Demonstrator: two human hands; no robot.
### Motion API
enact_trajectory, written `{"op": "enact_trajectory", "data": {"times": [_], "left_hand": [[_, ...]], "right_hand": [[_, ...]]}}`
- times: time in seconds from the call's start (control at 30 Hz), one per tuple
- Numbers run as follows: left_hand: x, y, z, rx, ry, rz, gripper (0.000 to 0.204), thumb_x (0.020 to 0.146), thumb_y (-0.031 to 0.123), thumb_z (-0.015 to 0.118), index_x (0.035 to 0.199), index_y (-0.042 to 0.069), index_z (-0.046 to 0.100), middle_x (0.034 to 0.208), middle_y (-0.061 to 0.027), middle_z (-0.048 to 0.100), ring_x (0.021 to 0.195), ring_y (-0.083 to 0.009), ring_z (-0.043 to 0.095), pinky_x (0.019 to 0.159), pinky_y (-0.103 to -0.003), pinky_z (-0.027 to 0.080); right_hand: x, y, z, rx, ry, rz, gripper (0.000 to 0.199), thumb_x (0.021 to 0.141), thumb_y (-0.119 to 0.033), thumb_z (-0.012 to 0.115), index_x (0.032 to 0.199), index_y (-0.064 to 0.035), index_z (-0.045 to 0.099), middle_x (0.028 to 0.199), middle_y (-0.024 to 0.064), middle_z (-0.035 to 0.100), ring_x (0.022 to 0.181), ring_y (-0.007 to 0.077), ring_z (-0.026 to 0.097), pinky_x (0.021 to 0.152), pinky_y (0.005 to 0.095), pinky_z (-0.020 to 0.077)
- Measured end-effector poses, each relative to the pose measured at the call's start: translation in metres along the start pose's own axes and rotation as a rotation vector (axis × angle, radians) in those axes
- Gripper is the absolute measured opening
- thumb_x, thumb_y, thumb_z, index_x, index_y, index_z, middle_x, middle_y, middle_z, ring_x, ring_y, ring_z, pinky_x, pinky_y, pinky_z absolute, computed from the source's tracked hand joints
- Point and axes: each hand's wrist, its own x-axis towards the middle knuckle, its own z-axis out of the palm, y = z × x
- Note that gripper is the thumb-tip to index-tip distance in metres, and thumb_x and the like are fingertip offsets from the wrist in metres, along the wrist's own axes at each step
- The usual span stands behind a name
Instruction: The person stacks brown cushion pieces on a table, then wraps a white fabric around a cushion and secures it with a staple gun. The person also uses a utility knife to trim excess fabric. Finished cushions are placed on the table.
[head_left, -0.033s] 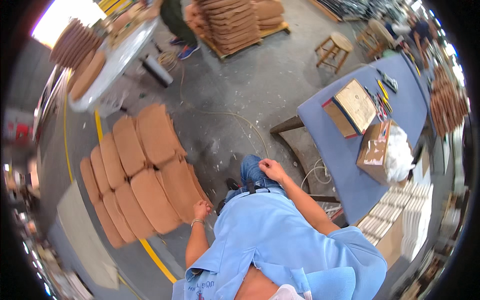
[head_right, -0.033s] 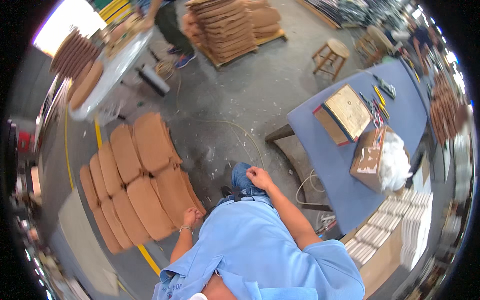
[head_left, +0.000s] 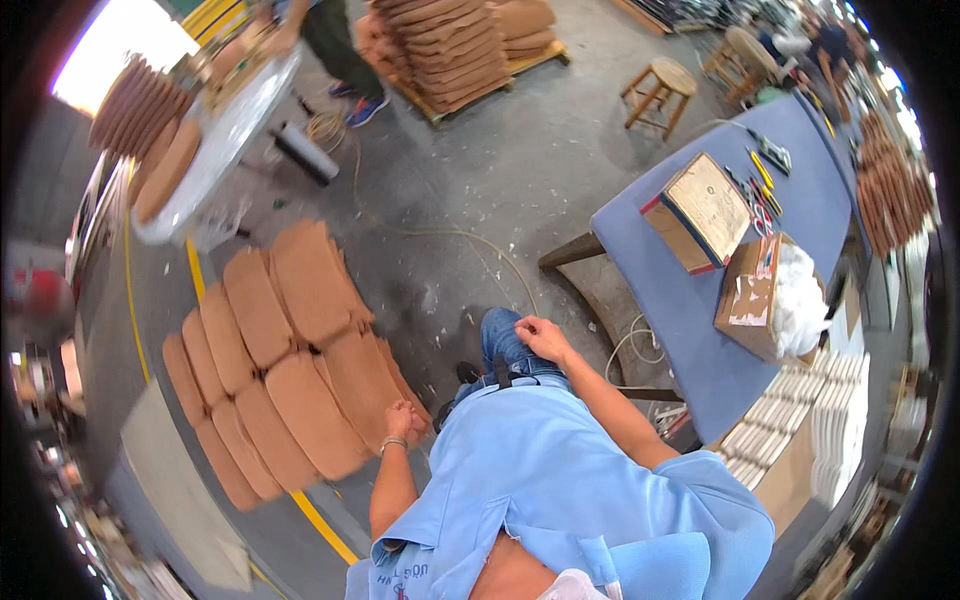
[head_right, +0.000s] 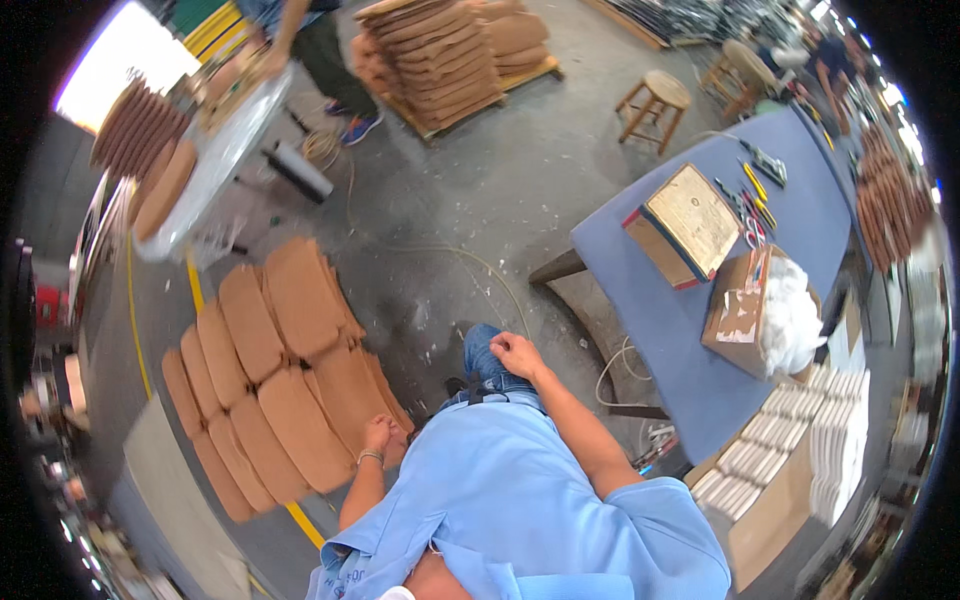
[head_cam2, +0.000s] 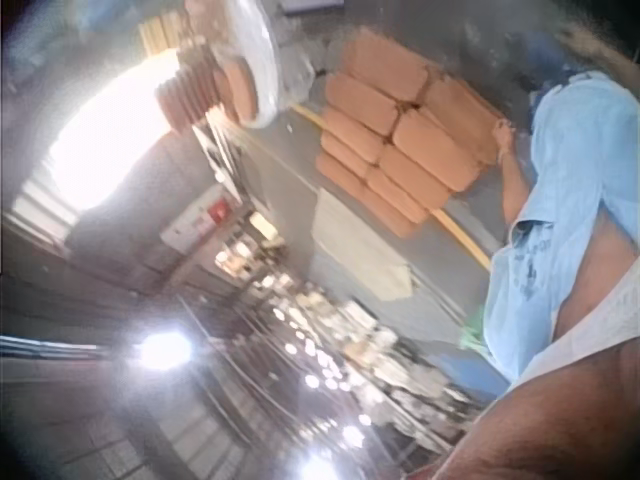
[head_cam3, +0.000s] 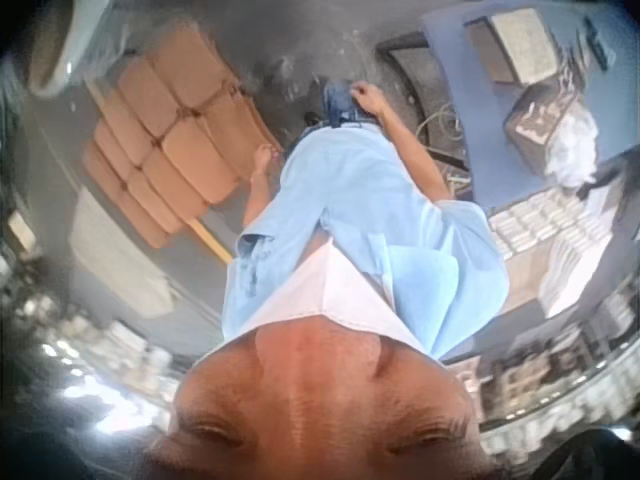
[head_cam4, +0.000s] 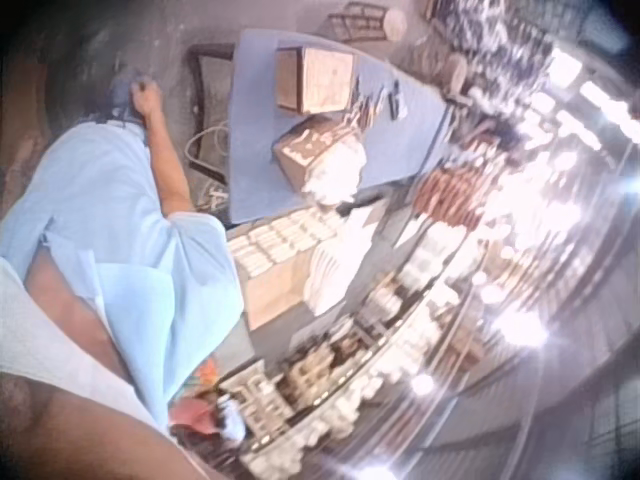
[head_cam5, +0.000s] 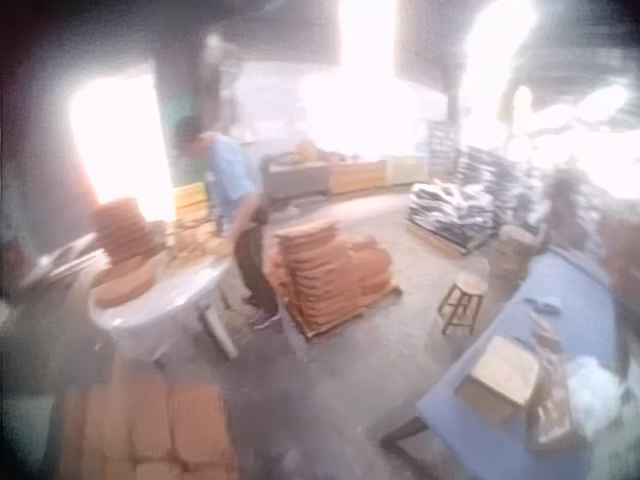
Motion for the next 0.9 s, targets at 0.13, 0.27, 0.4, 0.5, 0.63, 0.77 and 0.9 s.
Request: {"op": "enact_trajectory", "data": {"times": [0.13, 0.27, 0.4, 0.5, 0.63, 0.77, 0.9], "left_hand": [[0.088, 0.145, 0.025, 0.107, -0.057, 0.162, 0.035, 0.101, 0.021, 0.060, 0.132, 0.005, 0.060, 0.096, -0.0022, 0.070, 0.070, -0.0106, 0.065, 0.060, -0.026, 0.051], [0.103, 0.309, 0.098, 0.031, -0.176, 0.314, 0.038, 0.101, 0.019, 0.063, 0.135, 0.005, 0.059, 0.099, -0.0047, 0.072, 0.072, -0.0104, 0.067, 0.060, -0.025, 0.051], [0.125, 0.420, 0.191, 0.102, -0.250, 0.310, 0.048, 0.096, 0.017, 0.068, 0.140, 0.003, 0.054, 0.095, -0.0068, 0.071, 0.071, -0.0138, 0.067, 0.058, -0.025, 0.051], [0.209, 0.440, 0.194, 0.375, -0.144, 0.413, 0.055, 0.089, 0.013, 0.072, 0.140, -0.001, 0.055, 0.099, -0.0108, 0.072, 0.073, -0.0180, 0.069, 0.060, -0.028, 0.053], [0.205, 0.528, 0.280, 0.479, -0.205, 0.415, 0.055, 0.086, 0.021, 0.075, 0.129, -0.010, 0.062, 0.114, -0.0224, 0.073, 0.102, -0.0245, 0.070, 0.091, -0.035, 0.055], [0.256, 0.600, 0.341, 0.726, -0.335, 0.437, 0.039, 0.090, 0.022, 0.072, 0.118, -0.004, 0.072, 0.117, -0.0188, 0.074, 0.105, -0.0272, 0.072, 0.093, -0.037, 0.054], [0.298, 0.670, 0.426, 1.061, -0.319, 0.471, 0.046, 0.085, 0.031, 0.073, 0.119, 0.001, 0.073, 0.121, -0.0197, 0.073, 0.116, -0.0305, 0.069, 0.100, -0.039, 0.053]], "right_hand": [[0.073, -0.005, -0.004, 0.246, 0.010, 0.165, 0.028, 0.094, -0.025, 0.067, 0.111, -0.0025, 0.072, 0.095, 0.0084, 0.076, 0.083, 0.0156, 0.073, 0.077, 0.0334, 0.0572], [0.179, 0.016, -0.004, 0.694, 0.221, 0.283, 0.023, 0.092, -0.026, 0.066, 0.101, -0.0053, 0.074, 0.095, 0.0100, 0.077, 0.076, 0.0192, 0.073, 0.077, 0.0353, 0.0580], [0.289, -0.001, -0.066, 0.091, 0.219, 0.236, 0.024, 0.087, -0.032, 0.066, 0.095, -0.0128, 0.076, 0.099, 0.0142, 0.077, 0.083, 0.0275, 0.076, 0.082, 0.0400, 0.0583], [0.332, -0.072, -0.148, 0.326, 0.198, 0.226, 0.027, 0.090, -0.030, 0.064, 0.105, -0.0112, 0.075, 0.097, 0.0128, 0.077, 0.075, 0.0274, 0.076, 0.077, 0.0387, 0.0594], [0.365, -0.078, -0.239, 0.700, 0.390, 0.256, 0.027, 0.099, -0.028, 0.063, 0.113, -0.0062, 0.070, 0.094, 0.0055, 0.074, 0.068, 0.0155, 0.071, 0.063, 0.0333, 0.0564], [0.382, -0.077, -0.324, 0.941, 0.474, 0.362, 0.026, 0.104, -0.024, 0.060, 0.125, -0.0083, 0.064, 0.107, 0.0055, 0.070, 0.081, 0.0121, 0.068, 0.067, 0.0265, 0.0541], [0.431, -0.078, -0.417, 1.014, 0.553, 0.340, 0.025, 0.105, -0.024, 0.059, 0.124, -0.0094, 0.064, 0.109, 0.0057, 0.071, 0.082, 0.0131, 0.068, 0.070, 0.0273, 0.0546]]}}
